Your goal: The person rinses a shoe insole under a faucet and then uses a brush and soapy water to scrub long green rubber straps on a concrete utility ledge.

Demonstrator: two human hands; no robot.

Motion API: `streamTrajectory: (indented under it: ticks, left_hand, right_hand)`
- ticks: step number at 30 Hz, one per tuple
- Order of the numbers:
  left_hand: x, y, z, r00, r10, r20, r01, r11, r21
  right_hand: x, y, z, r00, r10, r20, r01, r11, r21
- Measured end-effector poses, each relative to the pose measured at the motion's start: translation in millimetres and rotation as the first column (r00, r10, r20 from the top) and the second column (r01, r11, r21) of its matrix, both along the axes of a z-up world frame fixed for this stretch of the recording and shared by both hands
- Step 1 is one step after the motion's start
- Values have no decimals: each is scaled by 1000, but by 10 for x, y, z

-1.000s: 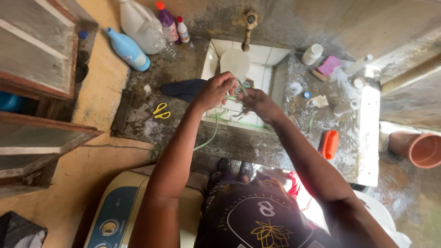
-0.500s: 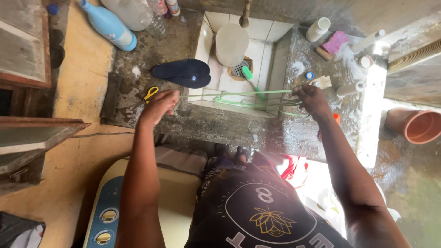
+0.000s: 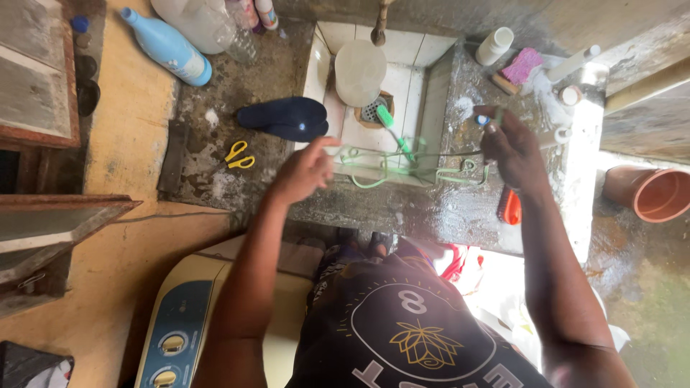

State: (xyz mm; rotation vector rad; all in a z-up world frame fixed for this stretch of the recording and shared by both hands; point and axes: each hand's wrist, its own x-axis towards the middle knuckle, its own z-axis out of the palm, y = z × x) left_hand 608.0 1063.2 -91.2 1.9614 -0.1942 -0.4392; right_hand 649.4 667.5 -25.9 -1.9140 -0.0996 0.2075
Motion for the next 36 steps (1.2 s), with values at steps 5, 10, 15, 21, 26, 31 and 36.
streamTrajectory:
  ticks: [5,10,15,21,26,31,36]
  left_hand:
    - [202,-665,99,993,-61,-100,39,977,-209]
    - [341,-872,36,938,-102,-331,-150,743,-652]
    - [283,-764,-69,942,-170,-289,-118,639,-760]
    - [275,-811,193,991,-55,-121,-15,861,-509]
    - [350,-822,919,979,-192,65,200,857,-475]
    - [407,-334,1594,945,107,308,114,776,-620]
    - [431,485,1468,808,549,213,-122,509,-852]
  right_hand:
    - [-37,550,278,966,215,-143,-214,977,19]
    - [-24,883,343,875,473,-104,-480,820,-313]
    - [-18,832,188,847,525,-84,-514,768,-381]
    - [-48,914,155,879,471,-69,-454,786,-419]
    - [68,999,-39,840,443,314,-326,874,-362]
    - [367,757,-306,905,424,40,-321,739,-593]
    - [563,200,-286,888,445,115,-261,694,-671]
